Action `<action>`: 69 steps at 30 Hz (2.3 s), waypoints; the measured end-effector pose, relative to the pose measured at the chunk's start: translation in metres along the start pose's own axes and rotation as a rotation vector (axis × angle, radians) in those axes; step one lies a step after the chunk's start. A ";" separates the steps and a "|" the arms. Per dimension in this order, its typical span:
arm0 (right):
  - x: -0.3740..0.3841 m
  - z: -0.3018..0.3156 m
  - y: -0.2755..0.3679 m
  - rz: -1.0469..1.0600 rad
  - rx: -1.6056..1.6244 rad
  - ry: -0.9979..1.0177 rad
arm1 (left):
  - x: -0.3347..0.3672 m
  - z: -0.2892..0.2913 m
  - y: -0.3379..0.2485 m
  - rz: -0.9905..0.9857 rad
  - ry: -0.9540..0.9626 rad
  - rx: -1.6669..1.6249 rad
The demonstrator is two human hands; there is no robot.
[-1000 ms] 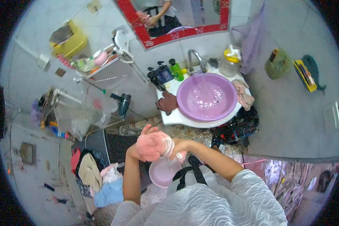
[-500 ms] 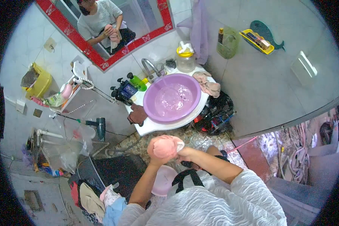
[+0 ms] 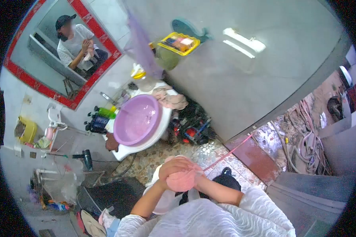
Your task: The person washes a towel by hand in a basin of soapy water, scrubbing the fabric against itself, rinsing it under the tap, and wringing it out before placing it in another basin.
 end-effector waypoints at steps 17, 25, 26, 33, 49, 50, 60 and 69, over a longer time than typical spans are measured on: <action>-0.234 -0.125 0.157 1.474 -1.295 -0.090 | 0.050 -0.132 0.100 0.684 -0.981 -1.181; -0.210 -0.211 0.073 1.306 -2.418 0.507 | 0.054 -0.151 0.100 1.292 -0.250 -1.396; -0.203 -0.206 0.069 1.235 -2.398 0.548 | 0.050 -0.145 0.107 1.304 -0.252 -1.400; -0.151 -0.139 0.041 0.556 -2.901 0.807 | 0.046 -0.136 0.159 1.494 0.034 -0.671; -0.106 0.014 0.057 0.342 -3.296 0.690 | 0.043 -0.190 0.215 1.395 0.329 -0.291; -0.098 0.039 0.062 0.172 -3.333 0.549 | 0.042 -0.196 0.220 1.348 0.357 -0.186; -0.060 0.114 0.067 -0.329 -3.502 0.372 | -0.030 -0.212 0.277 1.466 0.367 0.227; -0.059 0.108 0.055 -0.486 -3.487 0.551 | -0.013 -0.213 0.256 1.225 0.269 -0.060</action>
Point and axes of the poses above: each hand's wrist, its own x-axis towards the middle knuckle, its own z-axis out of the back of the hand, y = z × x, the point moved 7 cm from there along x, towards the middle knuckle, and after that the axes turned 6 degrees about y, right-handed, at the moved point
